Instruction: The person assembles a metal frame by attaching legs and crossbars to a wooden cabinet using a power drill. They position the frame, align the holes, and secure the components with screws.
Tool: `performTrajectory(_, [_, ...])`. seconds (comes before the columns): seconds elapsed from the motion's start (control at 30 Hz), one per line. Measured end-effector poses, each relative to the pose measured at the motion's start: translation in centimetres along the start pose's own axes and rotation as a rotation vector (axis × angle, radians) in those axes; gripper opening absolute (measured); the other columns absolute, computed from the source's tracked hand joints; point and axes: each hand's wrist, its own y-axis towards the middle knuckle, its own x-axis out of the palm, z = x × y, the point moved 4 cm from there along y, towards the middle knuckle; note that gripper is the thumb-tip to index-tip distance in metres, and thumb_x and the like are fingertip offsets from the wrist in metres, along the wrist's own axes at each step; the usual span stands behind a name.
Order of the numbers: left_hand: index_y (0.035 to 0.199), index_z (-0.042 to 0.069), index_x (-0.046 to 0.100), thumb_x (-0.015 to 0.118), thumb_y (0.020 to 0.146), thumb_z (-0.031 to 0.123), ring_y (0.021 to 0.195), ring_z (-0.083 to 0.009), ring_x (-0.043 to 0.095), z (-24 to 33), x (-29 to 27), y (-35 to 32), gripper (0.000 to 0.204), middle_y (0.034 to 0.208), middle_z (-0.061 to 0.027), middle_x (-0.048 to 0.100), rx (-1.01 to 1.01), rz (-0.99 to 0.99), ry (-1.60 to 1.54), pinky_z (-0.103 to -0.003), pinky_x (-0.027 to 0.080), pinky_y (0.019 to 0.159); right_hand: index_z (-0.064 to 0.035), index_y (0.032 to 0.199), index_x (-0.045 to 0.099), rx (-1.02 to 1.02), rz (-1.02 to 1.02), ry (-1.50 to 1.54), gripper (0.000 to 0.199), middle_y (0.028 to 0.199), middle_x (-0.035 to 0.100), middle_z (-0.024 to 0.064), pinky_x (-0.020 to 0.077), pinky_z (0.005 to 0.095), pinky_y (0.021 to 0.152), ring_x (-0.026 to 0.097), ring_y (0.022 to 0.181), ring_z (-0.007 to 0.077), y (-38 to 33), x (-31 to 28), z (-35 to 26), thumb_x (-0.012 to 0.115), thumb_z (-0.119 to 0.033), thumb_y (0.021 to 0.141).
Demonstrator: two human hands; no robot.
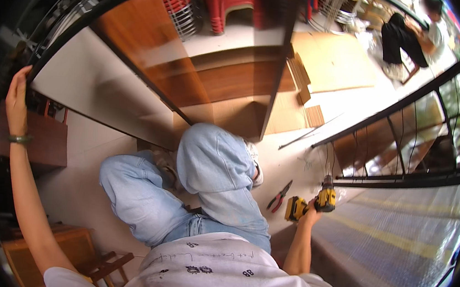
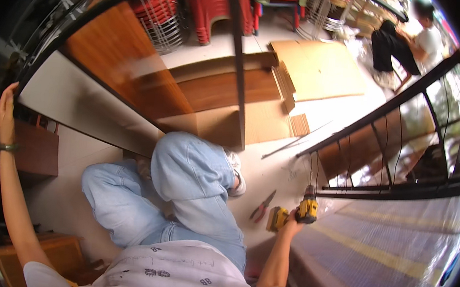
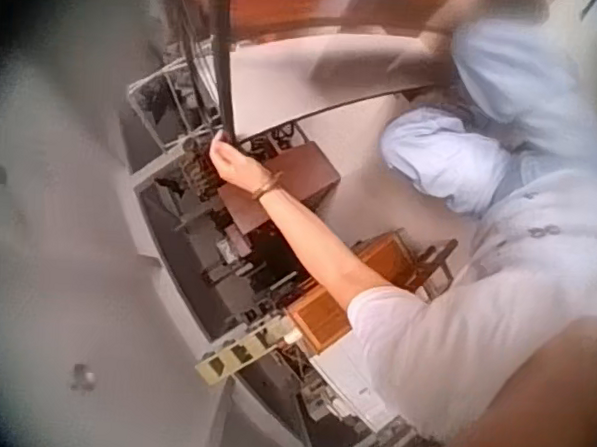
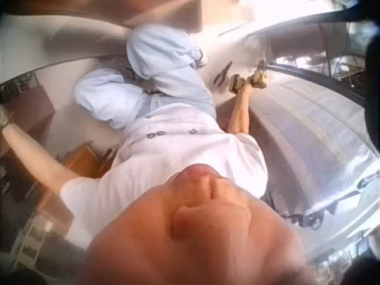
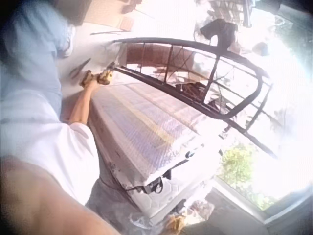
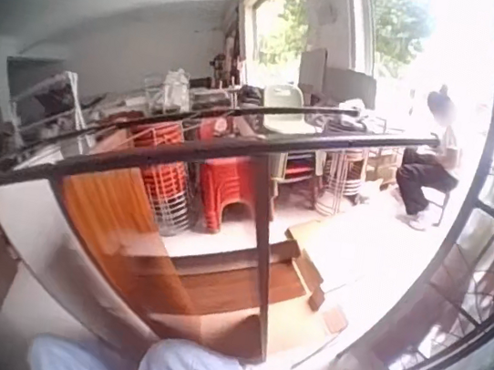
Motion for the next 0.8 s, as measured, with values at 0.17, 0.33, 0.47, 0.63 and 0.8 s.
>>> performTrajectory(0.17, [0.119,0.009,0.055,0.059,0.086,0.018,0.102,-0.0141,0.053,3.1,-1.0,-2.1,0.035,0.112,-0.0048,0.059,-0.042,-0.160,-0.072,-0.027,0.042,0.089,-0.0021,0.093,0.056,-0.015,-0.363,0.161,0.021,0.079,0.054,0.0046,0.0471,0.0319,0.071,0.054,0.072,0.0179,-9.9,7.2,-14.4,0.063,0.000,0.074])
performTrajectory(0.33, [0.117,0.009,0.056,0.066,0.073,0.002,0.096,-0.0201,0.057,4.0,-1.7,-1.6,0.046,0.105,-0.0078,0.060,0.211,-0.084,-0.111,-0.030,0.044,0.086,-0.0020,0.122,0.043,-0.546,-1.171,0.279,0.055,0.099,0.055,0.0115,0.0437,0.0324,0.075,0.053,0.081,0.0194,-17.6,15.5,-34.7,0.066,-0.012,0.074])
performTrajectory(0.47, [0.113,0.012,0.058,0.069,0.068,0.000,0.091,-0.0222,0.060,3.1,-1.2,-0.7,0.047,0.098,-0.0066,0.062,0.204,-0.056,-0.238,-0.032,0.048,0.081,0.0006,0.116,0.046,-0.782,-1.279,0.048,0.051,0.100,0.053,0.0099,0.0426,0.0304,0.074,0.052,0.078,0.0173,-26.7,19.5,-50.2,0.066,-0.012,0.071])
performTrajectory(0.63, [0.106,0.020,0.059,0.072,0.067,0.016,0.079,-0.0222,0.062,1.1,-2.8,-1.0,0.041,0.082,-0.0026,0.064,0.283,-0.135,-0.186,-0.034,0.047,0.071,0.0018,0.110,0.052,-1.068,-1.451,-0.370,0.048,0.090,0.057,0.0093,0.0434,0.0279,0.063,0.053,0.067,0.0149,-41.9,33.3,-59.8,0.065,-0.014,0.066])
performTrajectory(0.8, [0.105,0.024,0.058,0.071,0.066,0.021,0.078,-0.0225,0.065,0.3,-2.1,-0.6,0.041,0.082,0.0009,0.067,0.213,-0.192,-0.180,-0.037,0.048,0.069,0.0030,0.103,0.058,-1.303,-1.443,-0.765,0.046,0.080,0.061,0.0087,0.0443,0.0254,0.051,0.054,0.056,0.0124,-55.3,40.7,-62.3,0.065,-0.015,0.061])
